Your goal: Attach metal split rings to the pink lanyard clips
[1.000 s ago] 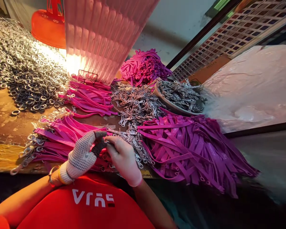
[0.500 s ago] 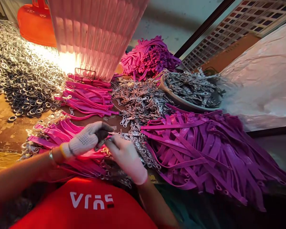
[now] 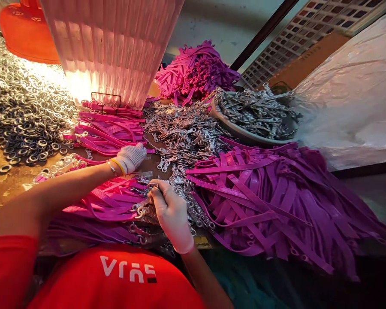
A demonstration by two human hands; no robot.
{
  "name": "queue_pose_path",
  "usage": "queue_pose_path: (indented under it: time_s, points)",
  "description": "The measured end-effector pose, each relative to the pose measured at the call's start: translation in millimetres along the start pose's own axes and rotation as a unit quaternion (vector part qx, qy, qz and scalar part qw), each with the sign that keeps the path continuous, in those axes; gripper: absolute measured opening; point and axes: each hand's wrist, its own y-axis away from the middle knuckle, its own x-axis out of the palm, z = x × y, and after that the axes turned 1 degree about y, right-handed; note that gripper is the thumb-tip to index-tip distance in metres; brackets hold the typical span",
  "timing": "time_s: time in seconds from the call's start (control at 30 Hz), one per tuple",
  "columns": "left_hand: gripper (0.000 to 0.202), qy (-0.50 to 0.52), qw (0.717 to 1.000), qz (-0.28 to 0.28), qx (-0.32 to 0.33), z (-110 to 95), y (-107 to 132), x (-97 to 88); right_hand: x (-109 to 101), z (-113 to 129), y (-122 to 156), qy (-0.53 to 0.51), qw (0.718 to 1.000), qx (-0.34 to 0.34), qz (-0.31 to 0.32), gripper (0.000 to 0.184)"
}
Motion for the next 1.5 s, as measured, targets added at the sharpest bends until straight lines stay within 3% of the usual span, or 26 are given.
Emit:
queue_pose_path:
  time_s: [0.07,0.13,0.2,0.27,0.33,0.43,0.6,0.73,0.8,0.9,1.0,1.13,1.23,1.37,1.5]
  points:
    - [0.013,0.021,0.999,0.014,0.021,3.6,23.0,-18.9,1.8,1.4,-2.5,-0.006,0.999,-0.039,-0.012,0.028]
    - [0.015,0.110,0.992,0.051,0.026,9.7,56.0,-36.3,6.4,4.9,-5.3,-0.018,0.996,-0.085,-0.001,0.028]
    - [0.018,0.298,0.950,0.090,0.004,16.2,94.5,-46.7,12.7,10.7,-7.6,-0.022,0.991,-0.127,0.024,0.029]
    - [0.022,0.408,0.909,0.084,-0.028,20.8,131.1,-48.5,19.4,18.3,-8.1,0.006,0.986,-0.156,0.050,0.030]
    - [0.028,0.421,0.904,0.059,-0.055,22.8,159.9,-44.4,25.3,27.1,-6.3,0.070,0.980,-0.172,0.073,0.031]
    - [0.029,0.384,0.921,0.027,-0.063,22.1,184.5,-36.6,30.3,40.2,0.0,0.209,0.954,-0.193,0.098,0.032]
    - [0.028,0.281,0.959,-0.015,0.015,21.3,194.4,-30.8,28.9,51.8,10.1,0.346,0.904,-0.224,0.111,0.032]
    - [0.016,0.077,0.991,-0.056,0.090,25.9,195.2,-19.4,29.9,47.0,12.3,0.356,0.906,-0.200,0.107,0.033]
    - [0.012,0.029,0.994,-0.041,0.100,31.2,195.4,-12.5,31.2,43.4,13.5,0.343,0.916,-0.181,0.101,0.033]
    - [0.017,0.132,0.984,-0.015,0.120,40.2,195.4,-5.9,29.4,44.3,15.4,0.302,0.933,-0.166,0.102,0.033]
    - [0.023,0.224,0.967,-0.048,0.111,44.9,197.4,-2.4,24.9,52.2,14.7,0.265,0.940,-0.158,0.143,0.038]
    - [0.025,0.177,0.972,-0.115,0.102,44.2,204.5,6.1,28.5,55.5,10.0,0.312,0.925,-0.120,0.182,0.034]
    - [0.021,0.127,0.976,-0.148,0.099,44.6,208.9,12.6,36.7,49.1,8.8,0.362,0.904,-0.141,0.180,0.023]
    - [0.014,0.102,0.980,-0.133,0.107,46.6,209.2,15.0,39.5,43.5,9.6,0.396,0.875,-0.198,0.195,0.026]
    - [0.012,0.094,0.979,-0.105,0.146,46.3,203.0,10.5,34.3,42.9,4.9,0.403,0.864,-0.224,0.204,0.028]
